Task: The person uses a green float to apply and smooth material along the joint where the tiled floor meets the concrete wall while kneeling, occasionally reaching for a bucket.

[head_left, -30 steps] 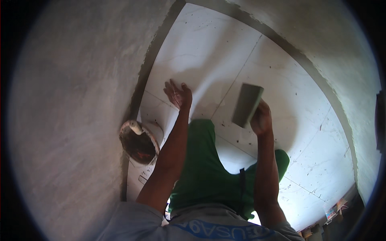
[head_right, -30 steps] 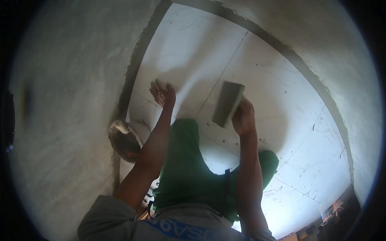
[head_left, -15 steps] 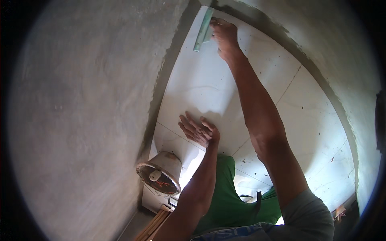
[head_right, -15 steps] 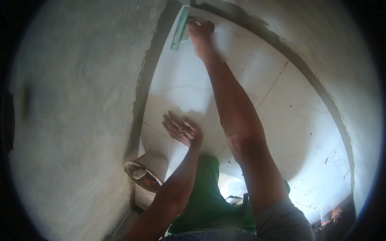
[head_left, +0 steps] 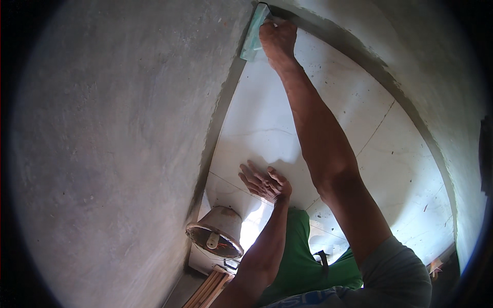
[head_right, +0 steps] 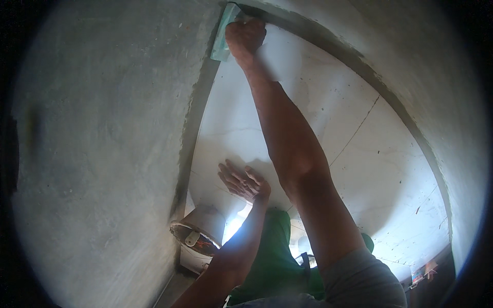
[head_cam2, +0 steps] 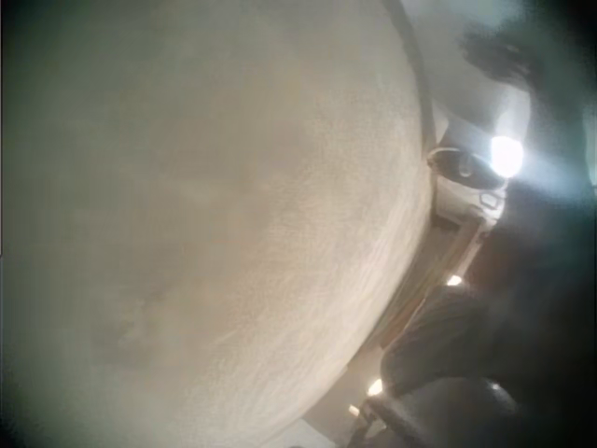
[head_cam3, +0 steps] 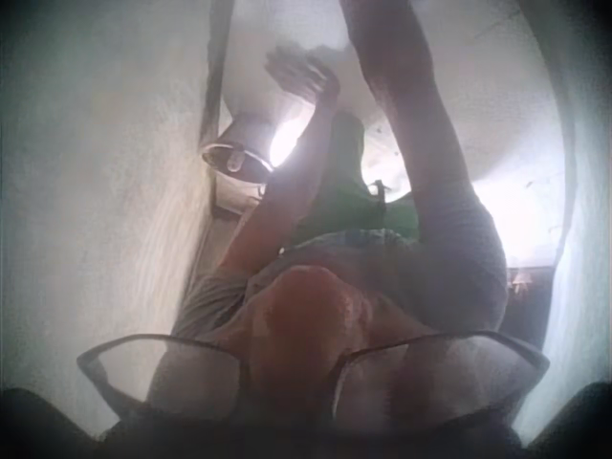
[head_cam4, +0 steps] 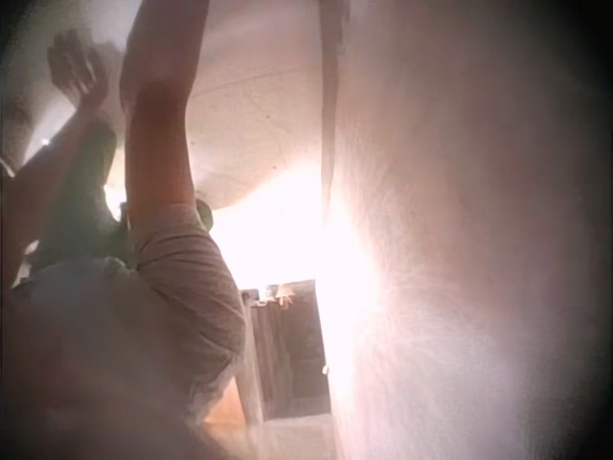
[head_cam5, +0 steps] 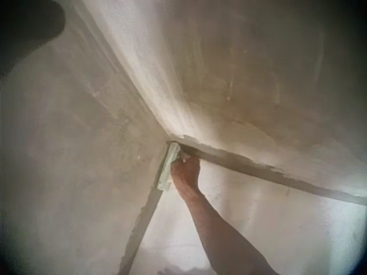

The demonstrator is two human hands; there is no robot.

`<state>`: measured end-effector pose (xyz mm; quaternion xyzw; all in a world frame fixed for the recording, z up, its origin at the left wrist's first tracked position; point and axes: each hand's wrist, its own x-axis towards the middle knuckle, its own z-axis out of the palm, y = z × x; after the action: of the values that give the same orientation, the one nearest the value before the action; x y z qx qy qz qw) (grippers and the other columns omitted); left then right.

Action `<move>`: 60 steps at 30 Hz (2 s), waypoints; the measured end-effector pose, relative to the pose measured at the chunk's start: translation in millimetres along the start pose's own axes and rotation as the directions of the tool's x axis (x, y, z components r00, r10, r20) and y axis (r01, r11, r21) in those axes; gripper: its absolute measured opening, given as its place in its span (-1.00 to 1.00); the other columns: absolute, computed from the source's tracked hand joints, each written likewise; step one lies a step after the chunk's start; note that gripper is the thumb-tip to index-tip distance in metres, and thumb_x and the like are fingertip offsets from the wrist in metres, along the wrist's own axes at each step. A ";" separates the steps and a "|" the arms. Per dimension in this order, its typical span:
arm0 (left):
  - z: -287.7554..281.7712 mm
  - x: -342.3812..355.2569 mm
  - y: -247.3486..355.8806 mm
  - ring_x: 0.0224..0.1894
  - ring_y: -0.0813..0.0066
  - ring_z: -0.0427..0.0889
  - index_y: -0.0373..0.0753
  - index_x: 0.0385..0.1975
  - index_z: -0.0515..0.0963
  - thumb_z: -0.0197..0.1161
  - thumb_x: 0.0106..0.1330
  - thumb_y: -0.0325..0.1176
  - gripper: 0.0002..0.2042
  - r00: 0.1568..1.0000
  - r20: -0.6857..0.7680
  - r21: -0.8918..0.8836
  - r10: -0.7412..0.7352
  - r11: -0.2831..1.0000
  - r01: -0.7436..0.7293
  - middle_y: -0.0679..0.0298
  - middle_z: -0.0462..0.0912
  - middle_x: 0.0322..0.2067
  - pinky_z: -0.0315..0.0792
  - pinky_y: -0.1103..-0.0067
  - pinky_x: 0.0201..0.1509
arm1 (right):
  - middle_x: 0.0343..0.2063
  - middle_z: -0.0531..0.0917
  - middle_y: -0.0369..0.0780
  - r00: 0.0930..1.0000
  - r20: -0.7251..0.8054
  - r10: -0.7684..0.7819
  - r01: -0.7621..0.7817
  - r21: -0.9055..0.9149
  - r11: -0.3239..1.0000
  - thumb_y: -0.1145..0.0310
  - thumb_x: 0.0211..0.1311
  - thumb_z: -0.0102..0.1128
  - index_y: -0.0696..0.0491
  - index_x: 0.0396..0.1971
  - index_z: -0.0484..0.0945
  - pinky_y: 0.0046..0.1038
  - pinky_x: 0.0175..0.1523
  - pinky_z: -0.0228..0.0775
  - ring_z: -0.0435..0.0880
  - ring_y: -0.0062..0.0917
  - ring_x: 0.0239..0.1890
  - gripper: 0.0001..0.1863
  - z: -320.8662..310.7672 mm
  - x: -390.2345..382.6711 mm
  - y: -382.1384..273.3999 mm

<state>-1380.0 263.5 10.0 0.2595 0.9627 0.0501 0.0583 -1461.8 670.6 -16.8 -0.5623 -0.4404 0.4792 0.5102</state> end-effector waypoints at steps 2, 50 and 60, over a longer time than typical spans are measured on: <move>-0.2 2.2 -1.6 0.63 -0.25 0.08 -0.17 0.64 0.17 -0.35 0.66 0.24 -0.25 1.000 0.000 0.022 -0.004 1.000 0.004 -0.08 0.11 0.63 0.03 -0.15 0.58 | -0.37 0.77 0.00 0.997 0.004 0.083 -0.083 0.085 0.993 0.57 0.19 0.23 0.24 -0.50 0.60 -0.24 -0.23 0.58 0.77 -0.26 -0.38 -0.91 -2.9 -1.6 -4.3; 1.6 1.7 -4.0 0.62 -0.28 0.05 -0.22 0.65 0.12 -0.35 0.65 0.28 -0.20 1.000 0.025 -0.017 0.001 1.000 -0.001 -0.11 0.05 0.64 0.02 -0.18 0.54 | -0.29 0.62 -0.38 0.964 0.254 0.084 -0.170 0.339 0.925 0.45 0.29 0.33 0.13 -0.26 0.76 -0.40 0.02 0.39 0.51 -0.63 -0.19 -0.89 -26.7 8.7 -11.3; -2.1 6.0 -8.6 0.62 -0.29 0.04 -0.21 0.65 0.11 -0.34 0.65 0.27 -0.21 0.999 0.044 0.019 -0.010 1.000 0.010 -0.13 0.04 0.64 0.01 -0.18 0.55 | -0.40 0.59 -0.35 0.974 0.226 -0.014 -0.034 0.208 0.978 0.40 0.39 0.20 0.21 -0.24 0.64 -0.42 -0.16 0.37 0.47 -0.61 -0.34 -0.83 -31.9 -36.4 -114.8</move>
<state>-1389.6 259.0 10.5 0.2562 0.9629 0.0350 0.0774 -1436.5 640.4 101.4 -0.4491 -0.4394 0.5865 0.5110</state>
